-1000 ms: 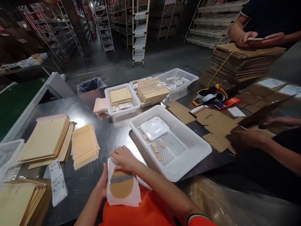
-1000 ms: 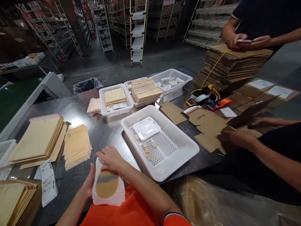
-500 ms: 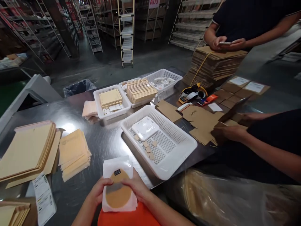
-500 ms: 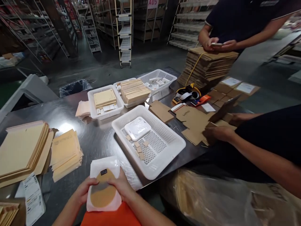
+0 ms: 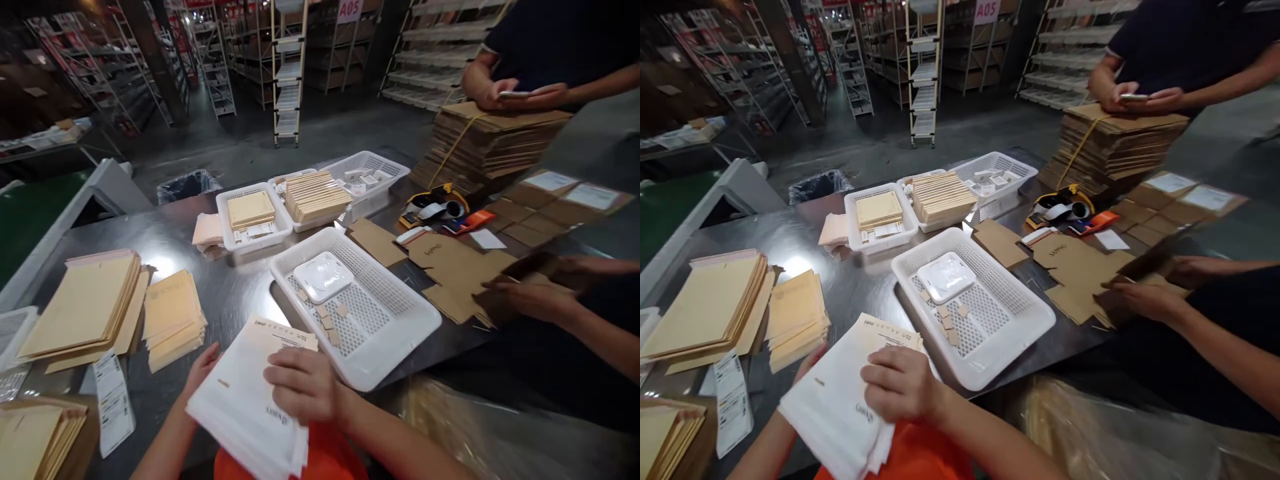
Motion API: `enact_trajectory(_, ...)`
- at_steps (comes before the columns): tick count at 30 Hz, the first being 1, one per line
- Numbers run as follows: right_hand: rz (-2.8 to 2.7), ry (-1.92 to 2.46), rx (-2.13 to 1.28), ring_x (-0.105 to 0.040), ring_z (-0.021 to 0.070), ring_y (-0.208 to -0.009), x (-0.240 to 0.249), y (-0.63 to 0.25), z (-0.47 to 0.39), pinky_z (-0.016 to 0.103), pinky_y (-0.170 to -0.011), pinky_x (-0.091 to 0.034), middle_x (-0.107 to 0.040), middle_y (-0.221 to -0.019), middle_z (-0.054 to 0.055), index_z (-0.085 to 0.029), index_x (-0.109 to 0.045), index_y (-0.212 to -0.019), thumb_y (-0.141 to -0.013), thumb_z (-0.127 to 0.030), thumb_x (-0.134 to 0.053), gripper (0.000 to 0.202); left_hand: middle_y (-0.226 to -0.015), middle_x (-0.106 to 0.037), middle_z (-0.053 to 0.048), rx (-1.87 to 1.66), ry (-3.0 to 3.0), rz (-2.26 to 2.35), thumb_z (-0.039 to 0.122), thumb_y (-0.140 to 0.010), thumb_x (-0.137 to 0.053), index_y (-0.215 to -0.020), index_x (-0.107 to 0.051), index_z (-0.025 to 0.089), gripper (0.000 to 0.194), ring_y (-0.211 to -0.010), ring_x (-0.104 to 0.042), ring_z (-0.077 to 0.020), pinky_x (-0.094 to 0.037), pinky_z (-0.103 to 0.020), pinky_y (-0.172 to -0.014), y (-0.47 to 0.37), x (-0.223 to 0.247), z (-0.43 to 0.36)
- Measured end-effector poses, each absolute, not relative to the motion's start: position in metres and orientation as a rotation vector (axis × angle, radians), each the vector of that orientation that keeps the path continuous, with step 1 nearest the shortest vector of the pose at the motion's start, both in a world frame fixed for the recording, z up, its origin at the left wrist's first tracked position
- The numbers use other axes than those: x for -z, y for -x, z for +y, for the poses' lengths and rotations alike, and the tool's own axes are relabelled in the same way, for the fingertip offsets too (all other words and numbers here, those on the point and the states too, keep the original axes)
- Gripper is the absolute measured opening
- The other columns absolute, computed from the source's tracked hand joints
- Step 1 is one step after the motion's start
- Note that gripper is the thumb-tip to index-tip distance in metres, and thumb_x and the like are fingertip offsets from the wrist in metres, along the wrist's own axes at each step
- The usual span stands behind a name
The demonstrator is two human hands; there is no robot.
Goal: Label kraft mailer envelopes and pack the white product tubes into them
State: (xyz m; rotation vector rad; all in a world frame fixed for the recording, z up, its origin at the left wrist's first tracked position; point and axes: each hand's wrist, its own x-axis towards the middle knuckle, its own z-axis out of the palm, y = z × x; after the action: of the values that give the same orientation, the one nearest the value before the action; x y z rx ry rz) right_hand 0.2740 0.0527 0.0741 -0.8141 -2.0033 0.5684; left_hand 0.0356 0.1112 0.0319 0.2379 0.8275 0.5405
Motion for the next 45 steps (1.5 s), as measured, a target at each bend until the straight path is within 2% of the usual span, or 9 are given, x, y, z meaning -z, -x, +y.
enact_trajectory(2, -2.231, 0.681, -0.458, -0.067, 0.0179, -0.101, -0.074, -0.279, 0.058, 0.036, -0.087, -0.056, -0.073, -0.104, -0.004, -0.033, -0.066, -0.08, -0.084, -0.019, -0.059, 0.017, -0.108, -0.073, -0.016, -0.47, -0.202, 0.762, 0.048, -0.071, -0.073, -0.118, -0.064, 0.012, 0.06, -0.115, -0.06, -0.0398, -0.045, -0.054, -0.101, -0.045, -0.036, 0.11)
enact_trajectory(5, -2.338, 0.671, -0.491, -0.064, 0.0168, -0.103, -0.054, -0.283, 0.066, 0.039, -0.093, -0.051, -0.071, -0.106, -0.004, -0.034, -0.064, -0.085, -0.087, -0.02, -0.056, 0.016, -0.104, -0.074, -0.017, -0.472, -0.271, 0.754, 0.02, -0.071, -0.074, -0.12, -0.061, 0.009, 0.052, -0.109, -0.064, -0.0382, -0.045, -0.054, -0.101, -0.057, -0.036, 0.108)
enact_trajectory(9, -1.612, 1.242, -0.557, -0.054, 0.024, -0.12, -0.015, -0.286, 0.073, 0.054, -0.107, -0.037, -0.062, -0.122, 0.007, -0.028, -0.058, -0.1, -0.088, -0.029, -0.054, 0.012, -0.097, -0.076, -0.016, -0.627, -0.302, 0.923, 0.012, -0.072, -0.071, -0.123, -0.059, 0.009, 0.053, -0.093, -0.071, -0.0337, -0.049, -0.051, -0.097, -0.053, -0.026, 0.107)
enact_trajectory(13, -0.833, 1.297, -1.335, -0.063, 0.025, -0.104, 0.003, -0.269, 0.069, 0.049, -0.09, -0.051, -0.062, -0.118, 0.013, -0.024, -0.048, -0.117, -0.091, -0.051, -0.045, 0.038, -0.095, -0.077, -0.015, -0.716, -0.264, 1.051, 0.01, -0.07, -0.072, -0.124, -0.058, 0.011, 0.056, -0.086, -0.072, -0.032, -0.054, -0.049, -0.091, -0.047, -0.014, 0.104)
enact_trajectory(16, -0.621, 1.041, -1.774, -0.067, 0.027, -0.098, 0.006, -0.244, 0.062, 0.047, -0.086, -0.053, -0.068, -0.109, 0.011, -0.022, -0.051, -0.115, -0.08, -0.052, -0.063, 0.047, -0.092, -0.077, -0.015, -0.706, -0.261, 1.075, 0.01, -0.071, -0.072, -0.123, -0.06, 0.01, 0.053, -0.085, -0.073, -0.0324, -0.054, -0.048, -0.09, -0.052, -0.005, 0.101)
enact_trajectory(25, -0.565, 1.065, -1.661, -0.067, 0.0285, -0.099, 0.02, -0.222, 0.056, 0.047, -0.087, -0.052, -0.069, -0.111, 0.009, -0.021, -0.053, -0.113, -0.057, -0.033, -0.083, 0.065, -0.095, -0.076, -0.018, -0.681, -0.206, 1.134, 0.017, -0.076, -0.069, -0.119, -0.059, 0.006, 0.045, -0.098, -0.069, -0.0349, -0.052, -0.048, -0.095, -0.071, 0.002, 0.09)
enact_trajectory(33, -1.838, 1.651, -1.138, -0.066, 0.0234, -0.075, -0.011, -0.279, 0.092, 0.03, -0.065, -0.046, -0.069, -0.076, 0.0, -0.024, -0.061, -0.093, -0.061, -0.016, -0.073, 0.035, -0.145, -0.05, -0.01, -0.821, -1.088, 1.384, 0.014, -0.046, -0.09, -0.129, -0.055, 0.024, 0.09, -0.141, -0.034, -0.0297, -0.024, -0.035, -0.116, -0.051, -0.008, 0.108)
enact_trajectory(38, -2.782, 1.471, -0.976, -0.066, 0.0224, -0.078, -0.045, -0.281, 0.121, 0.026, -0.062, -0.039, -0.07, -0.084, 0.001, -0.024, -0.061, -0.105, -0.069, -0.02, -0.07, 0.037, -0.109, -0.071, -0.012, -0.52, -1.072, 1.105, 0.026, -0.052, -0.087, -0.144, -0.035, 0.017, 0.107, -0.098, -0.066, -0.0276, -0.052, -0.036, -0.086, -0.07, -0.003, 0.097)
enact_trajectory(45, -2.889, 1.44, -1.193, -0.067, 0.0262, -0.084, -0.037, -0.267, 0.139, 0.027, -0.062, -0.042, -0.071, -0.094, 0.005, -0.024, -0.058, -0.118, -0.058, -0.031, -0.083, 0.066, -0.079, -0.076, -0.007, -0.547, -0.812, 1.091, 0.034, -0.053, -0.087, -0.093, -0.072, 0.011, 0.048, -0.071, -0.068, -0.0209, -0.053, -0.028, -0.068, -0.073, 0.026, 0.079)
